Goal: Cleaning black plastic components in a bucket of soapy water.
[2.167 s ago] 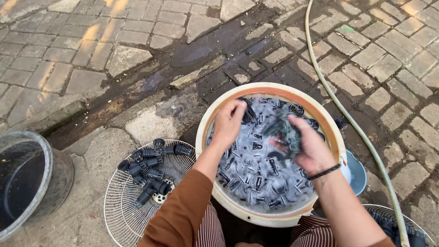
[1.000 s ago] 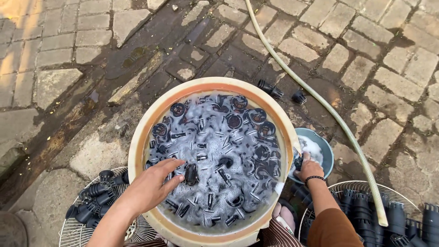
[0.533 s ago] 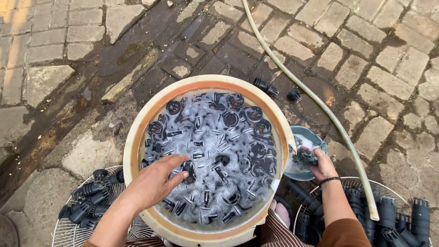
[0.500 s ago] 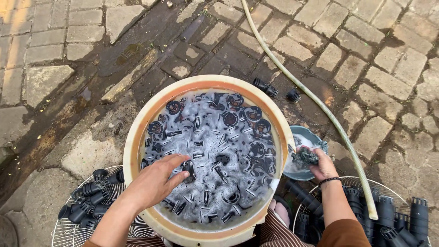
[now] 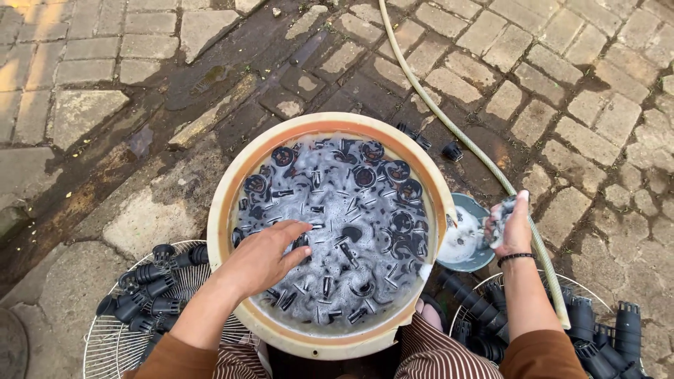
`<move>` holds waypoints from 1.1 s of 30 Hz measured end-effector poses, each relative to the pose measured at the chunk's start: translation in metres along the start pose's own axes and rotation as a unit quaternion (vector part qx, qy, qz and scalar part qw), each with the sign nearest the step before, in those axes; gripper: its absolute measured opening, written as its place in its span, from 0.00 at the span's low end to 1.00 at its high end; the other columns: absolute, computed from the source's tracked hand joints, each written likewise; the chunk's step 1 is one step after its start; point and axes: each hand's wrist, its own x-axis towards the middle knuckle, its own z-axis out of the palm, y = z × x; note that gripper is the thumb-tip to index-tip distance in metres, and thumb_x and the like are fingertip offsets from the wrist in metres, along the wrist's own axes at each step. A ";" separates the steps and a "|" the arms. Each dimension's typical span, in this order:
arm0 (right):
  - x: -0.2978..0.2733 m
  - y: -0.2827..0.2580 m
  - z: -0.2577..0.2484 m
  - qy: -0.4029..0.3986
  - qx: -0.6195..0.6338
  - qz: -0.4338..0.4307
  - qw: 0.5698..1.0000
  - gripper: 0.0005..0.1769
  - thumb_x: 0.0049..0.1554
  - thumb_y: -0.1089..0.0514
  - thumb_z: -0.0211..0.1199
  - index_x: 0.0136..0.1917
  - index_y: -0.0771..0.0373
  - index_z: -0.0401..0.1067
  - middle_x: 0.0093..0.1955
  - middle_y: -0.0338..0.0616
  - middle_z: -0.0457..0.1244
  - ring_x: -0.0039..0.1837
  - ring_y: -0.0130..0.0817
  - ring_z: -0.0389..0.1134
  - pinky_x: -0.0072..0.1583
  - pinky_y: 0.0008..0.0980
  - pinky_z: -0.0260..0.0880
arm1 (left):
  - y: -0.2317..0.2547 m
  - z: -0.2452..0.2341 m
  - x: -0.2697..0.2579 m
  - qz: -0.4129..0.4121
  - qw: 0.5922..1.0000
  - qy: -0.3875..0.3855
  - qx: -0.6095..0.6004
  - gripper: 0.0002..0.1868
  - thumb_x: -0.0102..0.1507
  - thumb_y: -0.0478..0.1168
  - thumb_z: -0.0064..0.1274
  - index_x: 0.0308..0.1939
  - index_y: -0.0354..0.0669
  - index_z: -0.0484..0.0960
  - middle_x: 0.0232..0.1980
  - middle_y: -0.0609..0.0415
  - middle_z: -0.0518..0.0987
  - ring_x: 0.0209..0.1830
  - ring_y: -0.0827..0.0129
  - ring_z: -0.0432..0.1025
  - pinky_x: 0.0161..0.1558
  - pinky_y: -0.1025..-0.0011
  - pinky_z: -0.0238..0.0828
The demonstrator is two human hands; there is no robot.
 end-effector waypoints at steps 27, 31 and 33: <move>0.303 -0.010 -0.079 -0.360 -0.023 -0.024 0.933 0.23 0.74 0.49 0.39 0.67 0.68 0.64 0.55 0.43 0.64 0.53 0.34 0.66 0.54 0.35 0.69 | -0.207 -0.009 -0.097 -0.095 0.925 0.279 -0.238 0.22 0.67 0.49 0.53 0.63 0.44 0.77 0.59 0.46 0.81 0.59 0.62 0.77 0.59 0.65 0.73; 0.164 -0.039 0.022 -0.390 -0.033 0.013 0.920 0.24 0.78 0.45 0.40 0.67 0.68 0.64 0.59 0.47 0.66 0.58 0.36 0.70 0.46 0.34 0.73 | -0.291 0.075 -0.098 -0.271 0.909 0.273 -0.161 0.19 0.64 0.48 0.56 0.57 0.47 0.81 0.54 0.48 0.84 0.53 0.57 0.79 0.56 0.63 0.74; 0.077 -0.054 0.065 -0.414 -0.089 0.005 0.906 0.27 0.76 0.46 0.39 0.73 0.69 0.61 0.60 0.55 0.65 0.61 0.43 0.71 0.45 0.37 0.76 | -0.316 0.111 -0.093 -0.312 0.909 0.268 -0.070 0.16 0.62 0.45 0.57 0.54 0.50 0.82 0.53 0.49 0.81 0.55 0.54 0.75 0.56 0.59 0.71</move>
